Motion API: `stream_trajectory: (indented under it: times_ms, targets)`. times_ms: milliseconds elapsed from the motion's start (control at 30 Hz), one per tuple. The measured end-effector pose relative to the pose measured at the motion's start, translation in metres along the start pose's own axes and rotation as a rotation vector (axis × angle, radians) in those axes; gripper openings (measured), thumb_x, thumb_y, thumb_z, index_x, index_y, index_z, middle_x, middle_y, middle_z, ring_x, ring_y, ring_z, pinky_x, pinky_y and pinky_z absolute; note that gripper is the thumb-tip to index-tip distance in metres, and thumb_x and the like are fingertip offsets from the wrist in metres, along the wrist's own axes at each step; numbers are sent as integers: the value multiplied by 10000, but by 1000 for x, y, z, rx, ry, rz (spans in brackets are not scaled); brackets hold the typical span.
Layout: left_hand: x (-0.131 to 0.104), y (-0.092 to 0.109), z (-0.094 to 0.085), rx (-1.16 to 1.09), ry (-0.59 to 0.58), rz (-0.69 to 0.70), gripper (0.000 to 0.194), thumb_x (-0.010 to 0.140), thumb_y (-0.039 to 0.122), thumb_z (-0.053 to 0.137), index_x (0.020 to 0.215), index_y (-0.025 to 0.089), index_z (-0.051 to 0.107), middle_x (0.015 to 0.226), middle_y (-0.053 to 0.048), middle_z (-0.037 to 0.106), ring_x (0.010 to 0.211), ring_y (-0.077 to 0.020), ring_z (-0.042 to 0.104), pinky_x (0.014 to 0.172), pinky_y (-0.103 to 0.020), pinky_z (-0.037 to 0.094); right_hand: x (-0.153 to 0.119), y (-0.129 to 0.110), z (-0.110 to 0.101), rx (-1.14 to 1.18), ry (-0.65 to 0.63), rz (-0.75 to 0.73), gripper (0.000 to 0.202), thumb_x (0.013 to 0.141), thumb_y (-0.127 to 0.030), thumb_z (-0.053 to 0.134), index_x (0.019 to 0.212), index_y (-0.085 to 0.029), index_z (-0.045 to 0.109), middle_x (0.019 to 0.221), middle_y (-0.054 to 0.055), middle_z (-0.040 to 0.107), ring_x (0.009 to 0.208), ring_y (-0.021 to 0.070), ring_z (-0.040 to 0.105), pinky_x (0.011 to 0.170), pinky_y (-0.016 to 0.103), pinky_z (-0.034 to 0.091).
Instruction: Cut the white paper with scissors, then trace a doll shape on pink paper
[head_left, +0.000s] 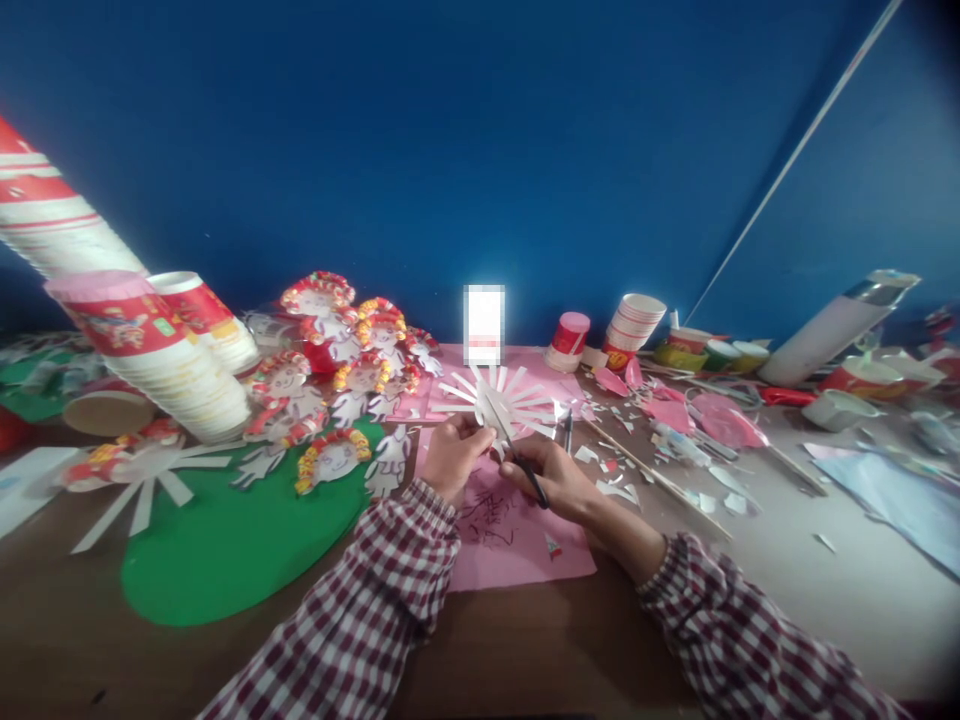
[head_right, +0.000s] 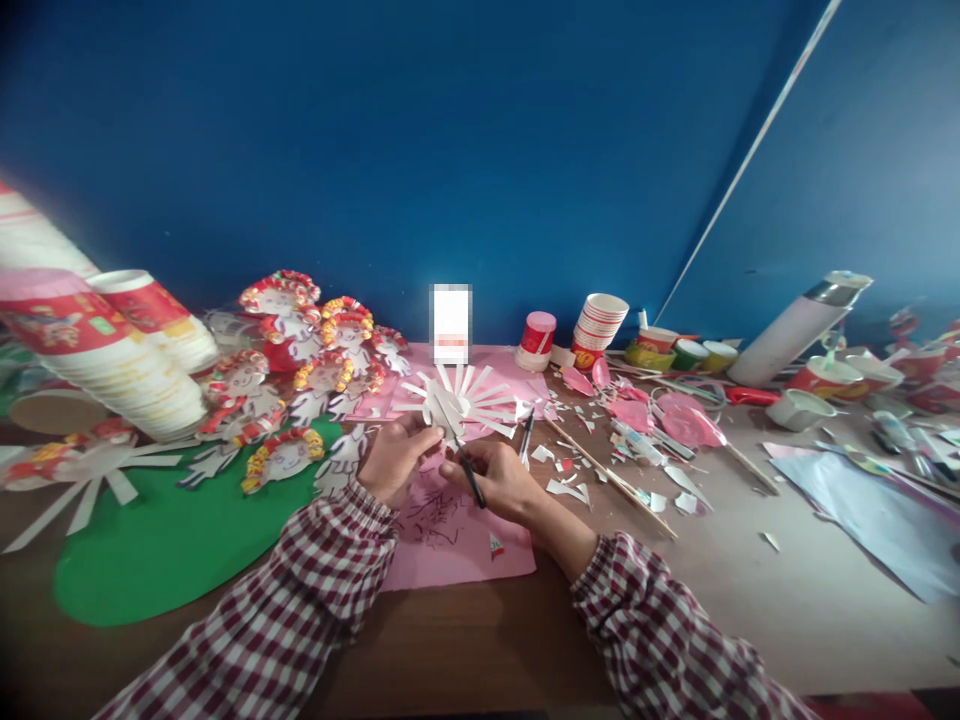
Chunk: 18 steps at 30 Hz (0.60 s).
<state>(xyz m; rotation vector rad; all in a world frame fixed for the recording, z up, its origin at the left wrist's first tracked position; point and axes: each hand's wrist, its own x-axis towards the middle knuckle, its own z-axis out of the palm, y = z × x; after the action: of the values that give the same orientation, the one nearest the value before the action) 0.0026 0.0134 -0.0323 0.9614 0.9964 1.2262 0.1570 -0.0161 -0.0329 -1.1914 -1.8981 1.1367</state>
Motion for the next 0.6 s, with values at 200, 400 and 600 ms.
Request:
stream_trajectory:
  times_ms: [200, 400, 600]
  targets:
    - [4, -8, -5, 70, -49, 42, 174, 619, 235, 676, 752, 133, 629, 675, -25, 645, 611, -126, 579, 577, -236, 429, 1, 3, -2, -24, 17, -39, 350, 805, -455, 581, 664, -145, 500, 599, -41, 393, 549, 81, 343, 502, 211, 261]
    - [3, -7, -3, 24, -35, 12, 156, 616, 222, 676, 728, 131, 614, 625, -9, 615, 567, -110, 554, 550, -226, 423, 0, 2, -2, -3, 6, -11, 362, 818, -468, 560, 657, -152, 490, 558, -45, 402, 526, 81, 352, 487, 213, 243]
    - [4, -7, -3, 13, -33, 1, 170, 623, 215, 674, 753, 125, 613, 633, -15, 616, 559, -109, 551, 545, -229, 427, 0, -1, -1, 6, 20, -9, 370, 811, -474, 565, 640, -156, 481, 553, -41, 425, 523, 84, 364, 486, 216, 244]
